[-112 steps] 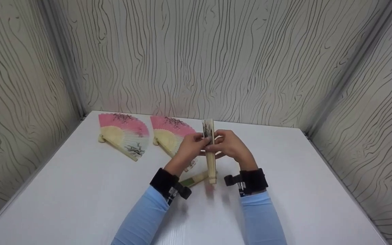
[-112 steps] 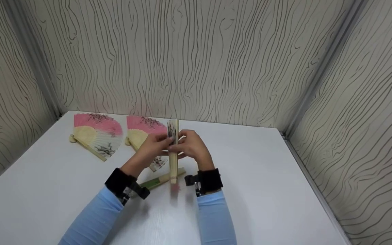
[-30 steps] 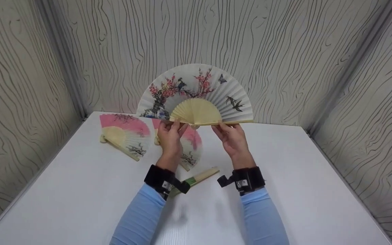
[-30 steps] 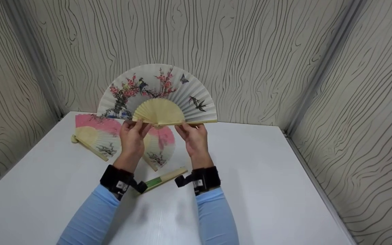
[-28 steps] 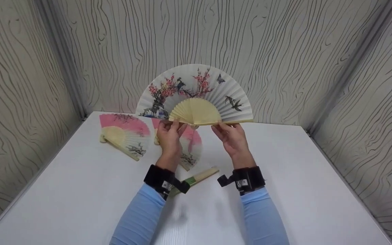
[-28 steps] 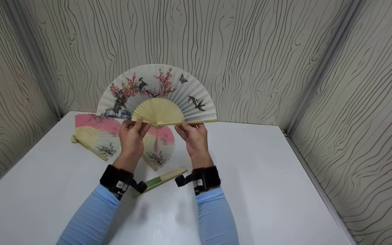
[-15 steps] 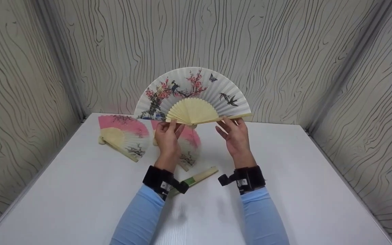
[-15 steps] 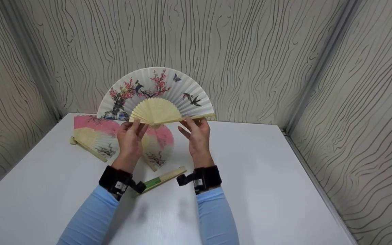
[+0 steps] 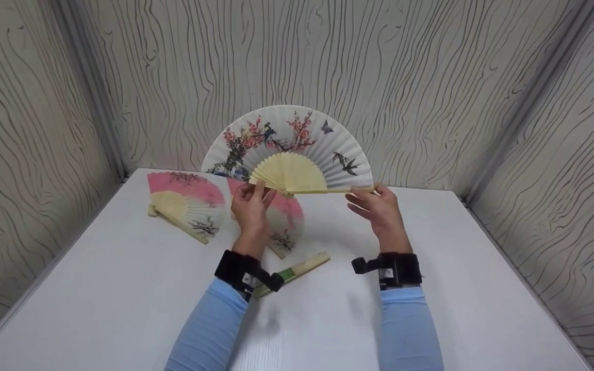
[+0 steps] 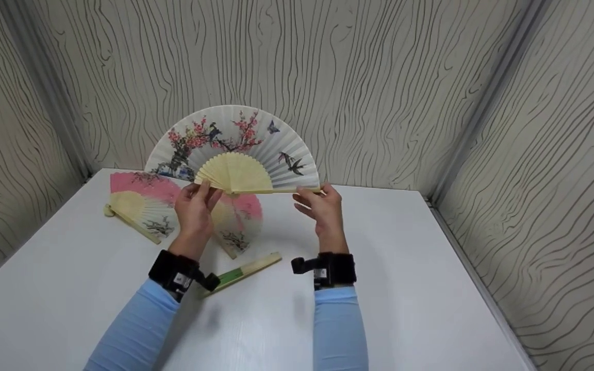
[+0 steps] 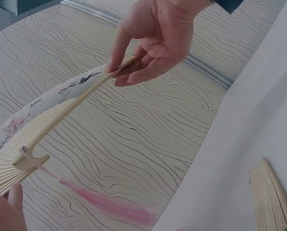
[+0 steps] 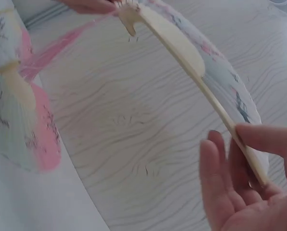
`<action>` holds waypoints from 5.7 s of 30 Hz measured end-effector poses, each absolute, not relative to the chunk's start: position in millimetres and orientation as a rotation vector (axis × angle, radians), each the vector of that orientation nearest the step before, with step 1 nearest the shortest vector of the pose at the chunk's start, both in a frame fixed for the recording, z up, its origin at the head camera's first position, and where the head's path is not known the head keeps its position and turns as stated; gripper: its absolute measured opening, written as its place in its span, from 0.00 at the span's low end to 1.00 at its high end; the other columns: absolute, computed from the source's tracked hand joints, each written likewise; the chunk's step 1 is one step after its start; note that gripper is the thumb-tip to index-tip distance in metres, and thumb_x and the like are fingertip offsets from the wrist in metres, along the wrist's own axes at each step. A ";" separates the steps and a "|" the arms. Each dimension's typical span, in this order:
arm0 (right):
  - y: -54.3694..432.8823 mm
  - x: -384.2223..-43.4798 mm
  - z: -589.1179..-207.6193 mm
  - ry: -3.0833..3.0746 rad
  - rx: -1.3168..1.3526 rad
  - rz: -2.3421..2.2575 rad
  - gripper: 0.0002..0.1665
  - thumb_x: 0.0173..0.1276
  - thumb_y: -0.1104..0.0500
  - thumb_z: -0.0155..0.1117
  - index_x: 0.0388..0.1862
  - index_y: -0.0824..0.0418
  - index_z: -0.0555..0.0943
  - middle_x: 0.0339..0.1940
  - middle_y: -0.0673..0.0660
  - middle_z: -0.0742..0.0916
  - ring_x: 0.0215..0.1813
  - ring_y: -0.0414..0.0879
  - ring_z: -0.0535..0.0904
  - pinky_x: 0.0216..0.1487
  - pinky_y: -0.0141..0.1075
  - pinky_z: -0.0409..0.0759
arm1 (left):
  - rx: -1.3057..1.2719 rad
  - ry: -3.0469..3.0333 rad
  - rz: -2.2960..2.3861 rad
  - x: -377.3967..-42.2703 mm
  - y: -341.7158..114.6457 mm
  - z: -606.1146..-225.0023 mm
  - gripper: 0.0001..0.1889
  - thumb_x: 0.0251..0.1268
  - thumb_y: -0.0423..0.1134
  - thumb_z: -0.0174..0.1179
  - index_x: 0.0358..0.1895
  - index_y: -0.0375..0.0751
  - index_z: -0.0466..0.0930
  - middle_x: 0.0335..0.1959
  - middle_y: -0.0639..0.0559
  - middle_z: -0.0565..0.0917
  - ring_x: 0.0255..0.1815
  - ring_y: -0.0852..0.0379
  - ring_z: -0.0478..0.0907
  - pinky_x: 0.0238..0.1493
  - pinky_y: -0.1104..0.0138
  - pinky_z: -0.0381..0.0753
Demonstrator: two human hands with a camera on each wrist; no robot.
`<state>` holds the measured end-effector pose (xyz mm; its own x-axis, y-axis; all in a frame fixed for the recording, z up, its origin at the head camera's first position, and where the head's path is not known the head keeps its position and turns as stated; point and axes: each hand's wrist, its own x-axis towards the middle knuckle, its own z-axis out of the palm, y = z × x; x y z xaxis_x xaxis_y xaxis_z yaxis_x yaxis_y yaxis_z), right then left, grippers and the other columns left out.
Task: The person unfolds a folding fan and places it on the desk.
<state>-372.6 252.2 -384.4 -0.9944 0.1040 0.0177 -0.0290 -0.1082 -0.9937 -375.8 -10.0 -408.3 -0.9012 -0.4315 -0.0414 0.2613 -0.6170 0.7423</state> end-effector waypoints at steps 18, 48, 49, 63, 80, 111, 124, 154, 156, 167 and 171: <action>292.1 -367.7 -390.5 -2.769 -0.152 1.622 0.27 0.73 0.40 0.75 0.53 0.62 0.88 0.46 0.51 0.94 0.51 0.45 0.86 0.54 0.35 0.88 | 0.212 -1.332 -2.409 -366.7 -1.9 -394.5 0.20 0.77 0.27 0.65 0.68 0.31 0.83 0.62 0.32 0.86 0.60 0.45 0.88 0.69 0.53 0.88; 358.5 -350.7 -448.9 -3.050 -0.342 1.790 0.21 0.75 0.41 0.74 0.40 0.58 0.95 0.27 0.45 0.94 0.29 0.34 0.87 0.31 0.28 0.75 | 0.325 -2.292 -2.202 -470.0 75.1 -438.9 0.20 0.75 0.31 0.68 0.66 0.30 0.84 0.66 0.36 0.87 0.65 0.43 0.88 0.70 0.57 0.88; 359.6 -351.0 -451.0 -3.040 -0.355 1.814 0.21 0.75 0.42 0.74 0.40 0.58 0.95 0.27 0.45 0.94 0.29 0.34 0.87 0.30 0.28 0.76 | 0.294 -2.358 -2.185 -470.1 75.8 -440.9 0.22 0.75 0.33 0.69 0.69 0.31 0.82 0.69 0.36 0.85 0.69 0.43 0.86 0.73 0.56 0.85; 350.0 -349.5 -462.2 -3.035 -0.498 1.922 0.19 0.74 0.48 0.76 0.32 0.61 0.91 0.21 0.49 0.92 0.20 0.33 0.83 0.23 0.23 0.75 | 0.196 -2.767 -1.817 -476.5 97.5 -475.2 0.30 0.67 0.27 0.74 0.72 0.28 0.76 0.60 0.34 0.89 0.44 0.47 0.93 0.40 0.63 0.94; 334.7 -346.1 -453.6 -3.249 -0.552 1.472 0.20 0.67 0.47 0.81 0.24 0.59 0.88 0.17 0.48 0.87 0.22 0.37 0.83 0.29 0.28 0.82 | -0.035 -3.055 -1.006 -461.7 110.1 -474.6 0.34 0.65 0.47 0.75 0.68 0.29 0.78 0.70 0.30 0.76 0.72 0.32 0.69 0.71 0.47 0.77; 296.2 -359.1 -443.4 -3.408 -0.178 1.115 0.06 0.62 0.62 0.79 0.28 0.59 0.89 0.25 0.51 0.90 0.29 0.43 0.86 0.33 0.32 0.86 | -0.345 -3.227 -0.409 -453.5 113.7 -481.6 0.36 0.87 0.61 0.48 0.87 0.47 0.62 0.89 0.40 0.62 0.90 0.37 0.55 0.88 0.42 0.55; 295.5 -364.4 -441.7 -3.380 -0.144 1.157 0.03 0.63 0.65 0.77 0.32 0.62 0.90 0.27 0.52 0.90 0.32 0.44 0.85 0.35 0.32 0.86 | -0.345 -3.127 -0.469 -437.3 104.5 -469.0 0.33 0.88 0.57 0.45 0.84 0.42 0.65 0.87 0.43 0.67 0.87 0.38 0.61 0.88 0.45 0.58; 258.7 -334.6 -354.9 -2.667 0.574 0.854 0.09 0.78 0.61 0.69 0.52 0.60 0.89 0.47 0.59 0.93 0.52 0.55 0.89 0.57 0.54 0.89 | -0.323 -2.793 -1.082 -365.4 -5.1 -379.3 0.39 0.85 0.58 0.54 0.89 0.48 0.55 0.92 0.42 0.53 0.94 0.36 0.37 0.91 0.32 0.32; 247.7 -330.9 -354.9 -2.625 0.649 0.831 0.08 0.77 0.61 0.71 0.51 0.60 0.89 0.46 0.58 0.93 0.51 0.53 0.90 0.54 0.52 0.91 | -0.344 -2.769 -1.065 -352.2 -13.2 -377.4 0.38 0.83 0.56 0.58 0.88 0.47 0.58 0.92 0.42 0.55 0.94 0.37 0.38 0.91 0.33 0.32; 215.5 -336.6 -369.9 -2.713 1.008 0.725 0.07 0.74 0.60 0.75 0.48 0.60 0.90 0.44 0.56 0.93 0.50 0.53 0.90 0.56 0.53 0.91 | -0.372 -2.963 -0.930 -308.9 -44.3 -369.0 0.22 0.68 0.43 0.76 0.62 0.37 0.88 0.60 0.41 0.91 0.61 0.42 0.88 0.64 0.46 0.88; 211.6 -344.7 -380.4 -2.837 0.995 0.737 0.08 0.73 0.59 0.76 0.49 0.59 0.90 0.46 0.57 0.93 0.50 0.50 0.89 0.56 0.50 0.91 | -0.430 -3.144 -0.820 -309.3 -50.3 -376.3 0.16 0.59 0.41 0.83 0.45 0.37 0.93 0.45 0.46 0.94 0.43 0.50 0.88 0.49 0.53 0.90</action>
